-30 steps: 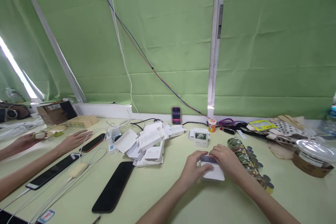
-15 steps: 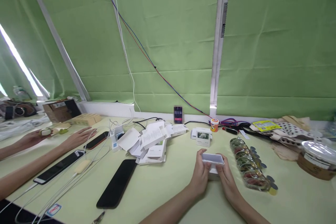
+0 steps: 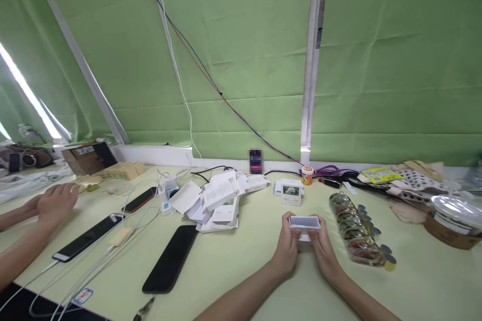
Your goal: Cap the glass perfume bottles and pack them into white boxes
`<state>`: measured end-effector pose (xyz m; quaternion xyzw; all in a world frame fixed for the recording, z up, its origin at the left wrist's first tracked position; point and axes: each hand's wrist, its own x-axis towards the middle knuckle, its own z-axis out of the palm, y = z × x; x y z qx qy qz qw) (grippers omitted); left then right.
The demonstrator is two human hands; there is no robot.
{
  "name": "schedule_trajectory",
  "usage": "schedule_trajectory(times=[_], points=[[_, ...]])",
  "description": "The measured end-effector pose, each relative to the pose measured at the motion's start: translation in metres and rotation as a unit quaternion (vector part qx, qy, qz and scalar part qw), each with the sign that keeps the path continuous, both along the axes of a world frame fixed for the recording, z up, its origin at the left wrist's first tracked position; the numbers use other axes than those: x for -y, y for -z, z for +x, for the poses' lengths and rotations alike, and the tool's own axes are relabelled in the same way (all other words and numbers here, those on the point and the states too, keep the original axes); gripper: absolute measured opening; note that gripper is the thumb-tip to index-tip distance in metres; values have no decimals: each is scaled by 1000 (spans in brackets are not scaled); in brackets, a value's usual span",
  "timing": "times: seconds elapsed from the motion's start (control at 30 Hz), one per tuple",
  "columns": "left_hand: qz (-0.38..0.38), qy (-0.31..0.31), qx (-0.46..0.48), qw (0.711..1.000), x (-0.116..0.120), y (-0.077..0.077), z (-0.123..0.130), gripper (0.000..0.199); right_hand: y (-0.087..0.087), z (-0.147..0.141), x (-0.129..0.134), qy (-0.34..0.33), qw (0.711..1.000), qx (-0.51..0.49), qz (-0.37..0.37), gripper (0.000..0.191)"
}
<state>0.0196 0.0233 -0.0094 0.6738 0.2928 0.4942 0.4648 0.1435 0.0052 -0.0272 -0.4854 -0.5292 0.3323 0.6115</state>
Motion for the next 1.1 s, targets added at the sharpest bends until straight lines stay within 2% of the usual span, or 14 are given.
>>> schedule_trajectory(times=[0.2, 0.3, 0.4, 0.47, 0.53, 0.6, 0.67, 0.7, 0.77, 0.83, 0.9, 0.93, 1.0, 1.1], points=[[-10, 6, 8, 1000, 0, -9, -7, 59, -6, 0, 3, 5, 999, 32, 10, 63], [2, -4, 27, 1000, -1, -13, -12, 75, -12, 4, 13, 22, 998, 55, 28, 70], [35, -16, 18, 999, -5, -15, -16, 91, -18, 15, 29, 56, 989, 119, 65, 67], [58, -24, 20, 998, -6, -14, -21, 93, -22, 27, 42, 103, 975, 169, 105, 60], [95, -55, 30, 993, -5, -11, -28, 86, -24, 47, 54, 179, 950, 219, 129, 52], [176, -105, 25, 978, 0, -7, -36, 76, -26, 71, 62, 267, 913, 260, 165, 41], [302, -123, -8, 945, 9, -3, -41, 68, -24, 98, 65, 309, 876, 323, 183, 41], [367, -103, -34, 924, 16, -1, -41, 63, -21, 111, 65, 318, 858, 361, 178, 45], [447, -8, -124, 886, 29, 2, -35, 50, -14, 131, 63, 300, 834, 436, 154, 50], [481, 105, -247, 835, 43, 3, -22, 33, -4, 145, 60, 287, 816, 483, 133, 53], [507, 160, -312, 787, 53, 2, -7, 30, 4, 151, 57, 286, 802, 511, 118, 54], [516, 176, -326, 773, 57, 2, 0, 31, 7, 152, 56, 287, 797, 520, 112, 54], [517, 175, -333, 769, 60, 0, 8, 29, 12, 154, 53, 286, 793, 528, 106, 54], [469, 137, -316, 813, 60, -3, 8, 24, 14, 154, 53, 265, 804, 522, 107, 51]])
